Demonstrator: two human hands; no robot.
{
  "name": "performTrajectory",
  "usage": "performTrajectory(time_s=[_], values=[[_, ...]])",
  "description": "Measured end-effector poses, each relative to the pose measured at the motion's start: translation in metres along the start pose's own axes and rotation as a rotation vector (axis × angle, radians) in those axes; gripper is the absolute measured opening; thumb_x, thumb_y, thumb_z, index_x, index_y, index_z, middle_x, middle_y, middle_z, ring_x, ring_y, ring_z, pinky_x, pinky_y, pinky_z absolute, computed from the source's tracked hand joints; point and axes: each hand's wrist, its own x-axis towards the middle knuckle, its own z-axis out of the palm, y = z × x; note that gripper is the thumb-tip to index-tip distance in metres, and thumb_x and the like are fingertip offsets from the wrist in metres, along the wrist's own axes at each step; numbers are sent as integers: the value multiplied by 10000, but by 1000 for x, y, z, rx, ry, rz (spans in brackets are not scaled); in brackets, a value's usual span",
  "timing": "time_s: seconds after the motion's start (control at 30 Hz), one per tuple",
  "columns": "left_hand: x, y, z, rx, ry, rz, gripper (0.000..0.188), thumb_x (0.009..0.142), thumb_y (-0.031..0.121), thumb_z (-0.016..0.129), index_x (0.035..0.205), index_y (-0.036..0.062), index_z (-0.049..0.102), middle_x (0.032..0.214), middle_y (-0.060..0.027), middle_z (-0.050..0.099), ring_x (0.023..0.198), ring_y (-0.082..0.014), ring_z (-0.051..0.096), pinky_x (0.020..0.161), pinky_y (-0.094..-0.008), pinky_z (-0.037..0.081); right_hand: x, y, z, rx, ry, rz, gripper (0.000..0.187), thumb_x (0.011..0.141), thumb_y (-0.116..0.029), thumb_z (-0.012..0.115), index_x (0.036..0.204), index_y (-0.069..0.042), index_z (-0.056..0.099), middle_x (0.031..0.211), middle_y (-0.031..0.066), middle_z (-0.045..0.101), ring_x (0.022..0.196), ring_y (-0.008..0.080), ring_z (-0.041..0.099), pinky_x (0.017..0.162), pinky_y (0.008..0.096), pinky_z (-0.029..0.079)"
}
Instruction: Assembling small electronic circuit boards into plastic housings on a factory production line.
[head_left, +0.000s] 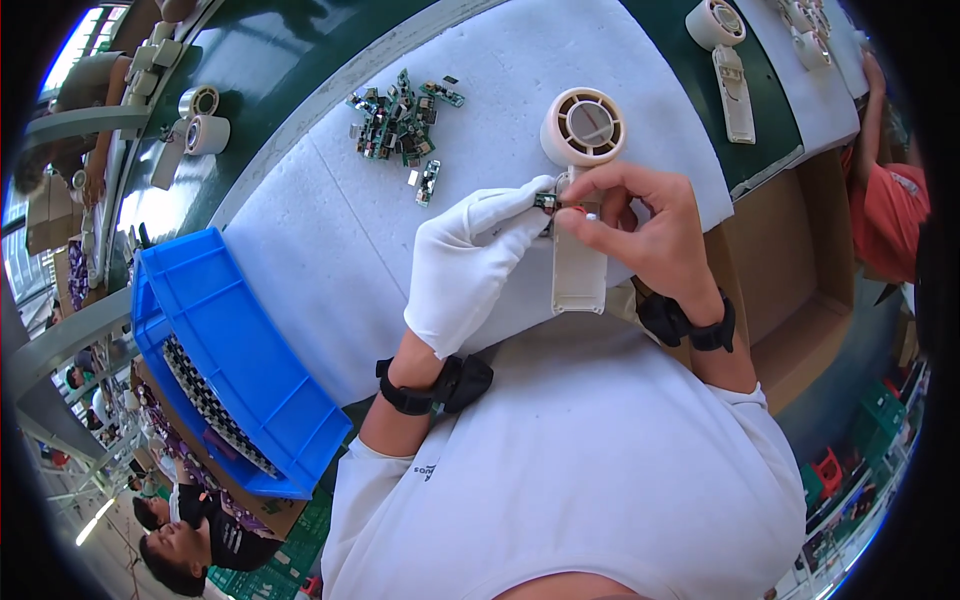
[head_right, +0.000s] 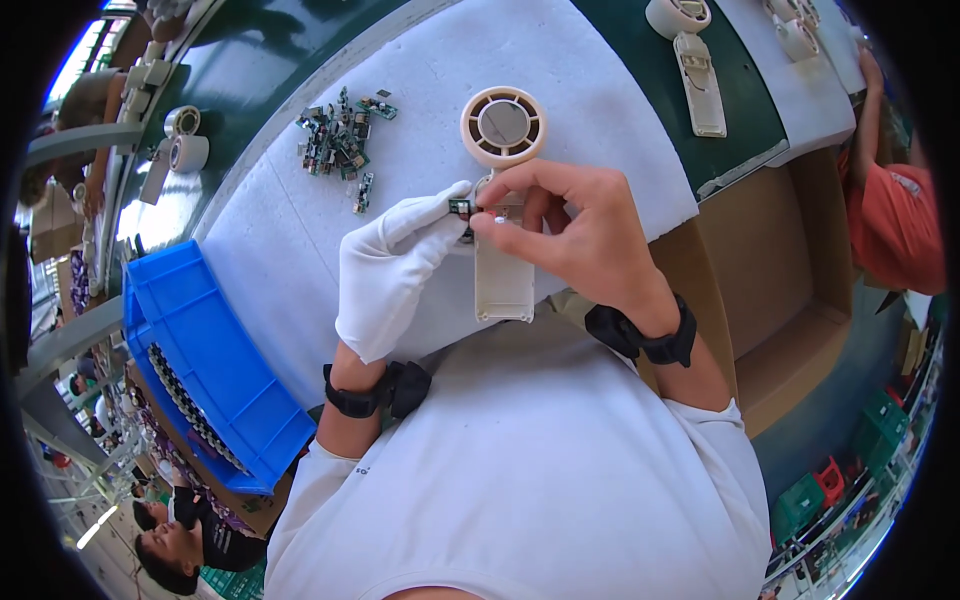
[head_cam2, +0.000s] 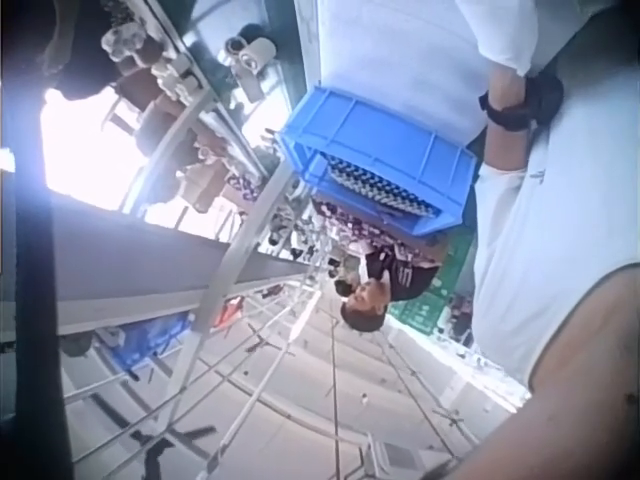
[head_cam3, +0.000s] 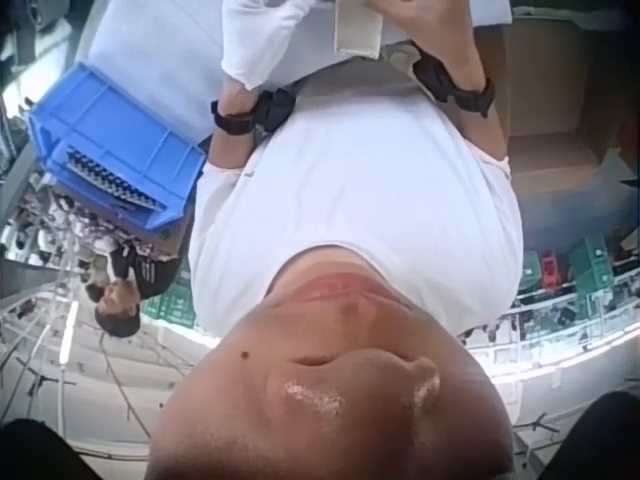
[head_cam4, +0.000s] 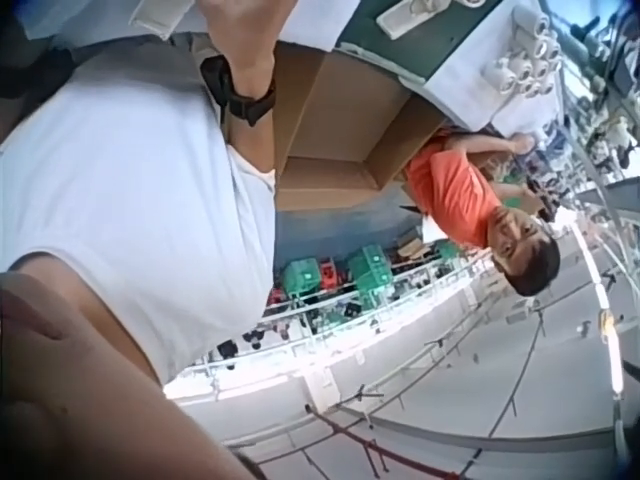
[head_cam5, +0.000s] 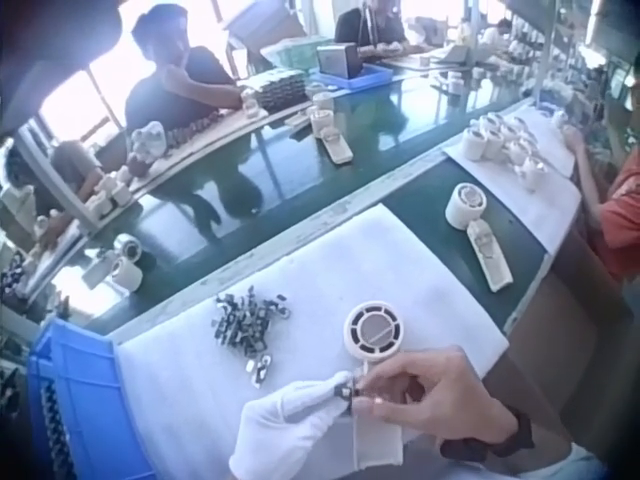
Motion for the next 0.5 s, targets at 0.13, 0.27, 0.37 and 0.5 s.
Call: performTrajectory(time_s=[0.13,0.27,0.37,0.5], values=[[-1,-2,-1,-60,-8,-31,299,935,18,655,1234,-2,668,1091,-39,698,966,-90,639,863,-249,528,-5,-4,-4,26,14,-58,140,810,-62,765,950,-61,770,788,-3,664,593,27,480,516,193,355],[-1,1,-1,-63,-21,-45,305,938,28,656,1241,-2,663,1107,-44,700,976,-89,637,875,-251,527,-4,1,-3,-101,52,-252,161,806,-51,757,961,-87,783,801,12,671,620,58,529,509,200,364],[2,3,-2,-71,-25,-59,307,937,30,658,1242,-3,662,1117,-51,702,983,-90,637,883,-253,525,5,6,-1,-119,22,-367,180,797,-45,760,962,-110,792,825,20,681,640,80,563,502,206,369],[4,5,-4,-110,-28,-72,300,938,24,652,1236,-9,662,1128,-60,701,990,-94,641,892,-255,526,12,-1,-3,-143,-33,-331,181,788,-42,760,956,-102,792,798,39,681,647,108,583,511,239,392]])
